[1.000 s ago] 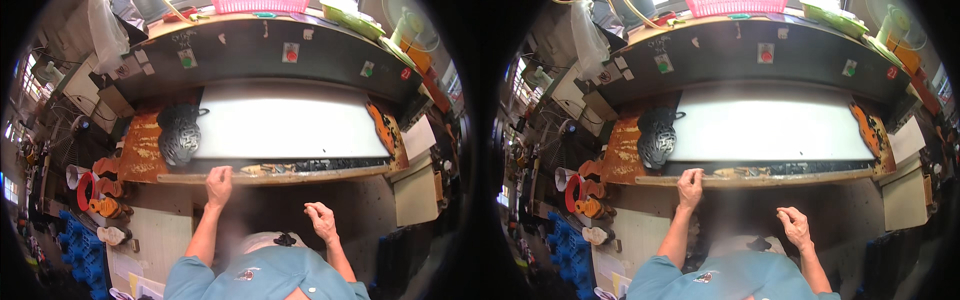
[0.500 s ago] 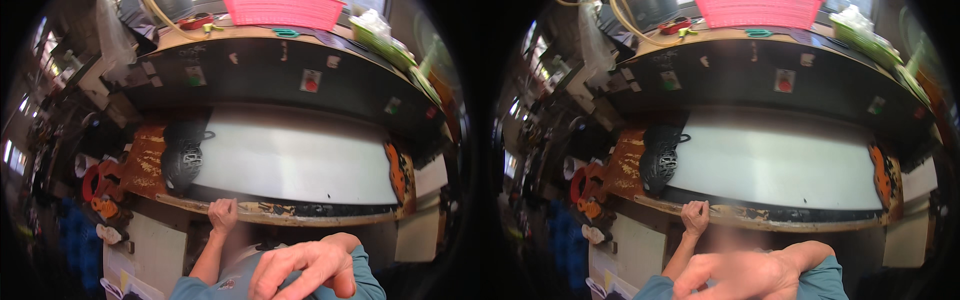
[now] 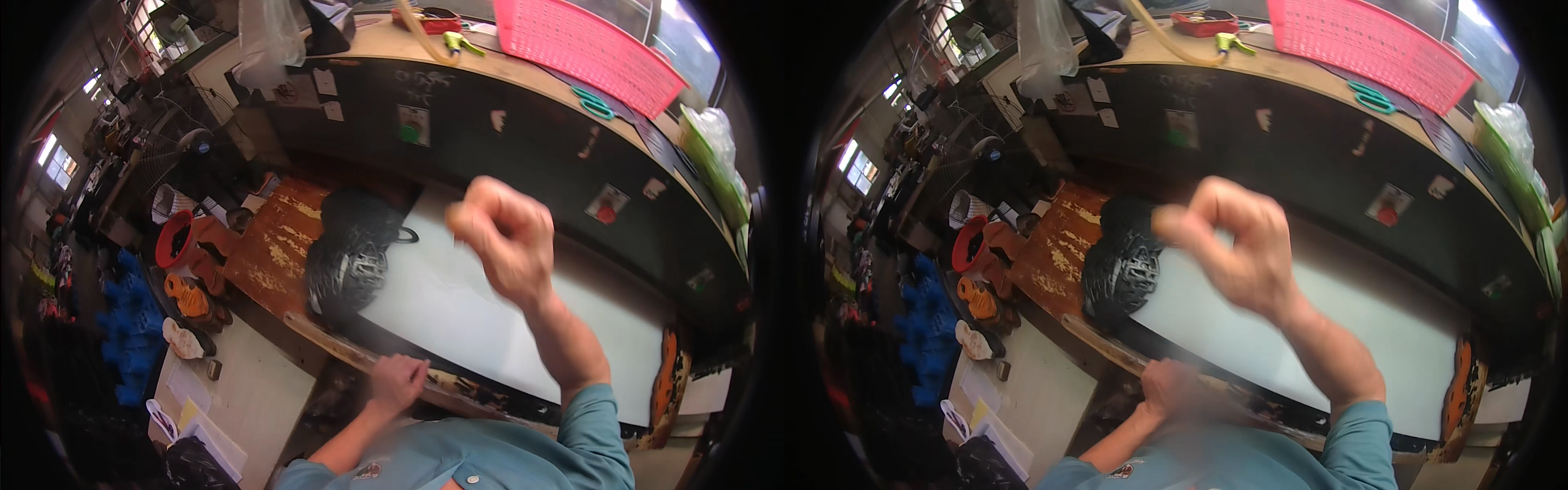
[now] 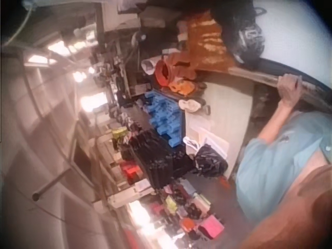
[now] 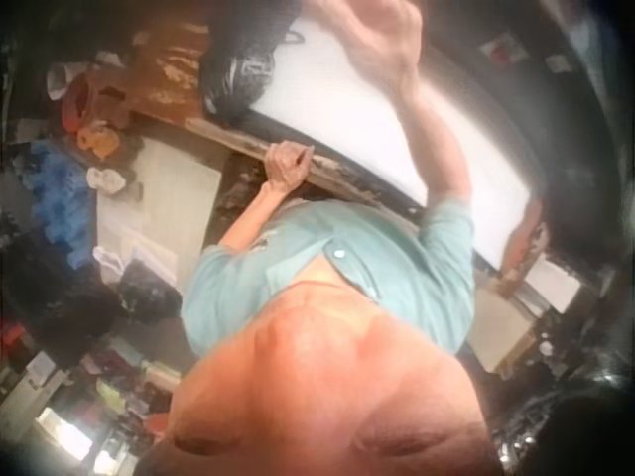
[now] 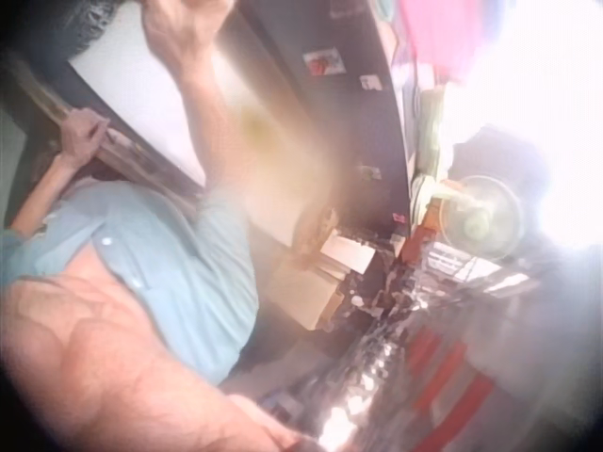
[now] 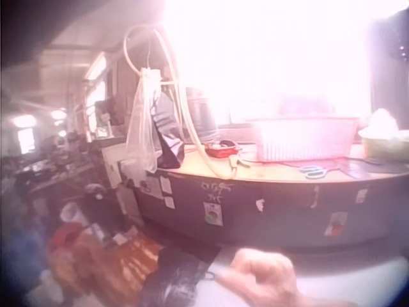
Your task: The person unpacks black rubber sandals from a plastic bag, places them on a table, and then uses a wooden template and a cutting tool to cut shapes from a large black rubber sheet. The person repeatedly aligns the template and cuts out multiple identical pieces.
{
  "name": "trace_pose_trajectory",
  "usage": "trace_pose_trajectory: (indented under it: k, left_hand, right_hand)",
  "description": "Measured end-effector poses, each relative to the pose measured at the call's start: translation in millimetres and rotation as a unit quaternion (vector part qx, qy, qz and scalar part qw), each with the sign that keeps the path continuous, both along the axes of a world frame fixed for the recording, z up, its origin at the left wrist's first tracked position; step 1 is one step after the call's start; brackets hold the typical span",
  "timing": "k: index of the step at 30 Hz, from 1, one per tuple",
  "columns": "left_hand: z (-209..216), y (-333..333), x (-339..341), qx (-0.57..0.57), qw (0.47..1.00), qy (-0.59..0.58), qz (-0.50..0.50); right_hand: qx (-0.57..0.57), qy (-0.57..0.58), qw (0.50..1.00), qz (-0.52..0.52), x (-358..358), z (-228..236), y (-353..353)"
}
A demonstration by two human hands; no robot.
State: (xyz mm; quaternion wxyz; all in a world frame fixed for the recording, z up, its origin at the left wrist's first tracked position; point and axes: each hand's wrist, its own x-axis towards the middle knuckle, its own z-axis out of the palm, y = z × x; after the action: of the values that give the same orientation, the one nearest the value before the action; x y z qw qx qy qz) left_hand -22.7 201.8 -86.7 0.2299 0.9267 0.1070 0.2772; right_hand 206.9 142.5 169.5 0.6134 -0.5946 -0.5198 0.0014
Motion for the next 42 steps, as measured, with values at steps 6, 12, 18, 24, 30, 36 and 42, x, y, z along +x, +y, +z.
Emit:
trace_pose_trajectory:
  k: [6,12,18,24,30,36,42]
  left_hand:
    - [0.1,52.7,-10.3,-0.087,0.982,-0.114,-0.125]
    - [-4.0,113.3,-22.8,-0.038,0.992,-0.102,-0.066]
    - [-11.8,114.1,-22.9,-0.040,0.996,-0.030,-0.078]
    - [-11.9,125.6,-28.0,-0.038,0.989,-0.032,-0.139]
    - [-11.0,121.9,-27.9,-0.039,0.990,-0.052,-0.125]
    - [-7.6,116.3,-26.2,-0.018,0.994,-0.041,-0.097]
    - [-9.7,108.2,-23.1,-0.023,0.997,-0.045,-0.064]
  right_hand:
    - [-0.007,-0.193,0.964,-0.185,116.0,39.7,206.4]
    - [-0.096,-0.330,0.890,-0.298,199.8,57.8,339.0]
    - [-0.218,-0.302,0.855,-0.362,237.7,64.8,392.1]
    - [-0.415,-0.596,0.534,-0.434,260.9,64.4,408.7]
    - [-0.079,-0.304,0.856,-0.411,266.7,63.4,402.1]
    - [-0.026,-0.263,0.883,-0.389,251.8,65.1,395.3]
    - [0.106,-0.231,0.917,-0.307,230.1,81.1,368.6]
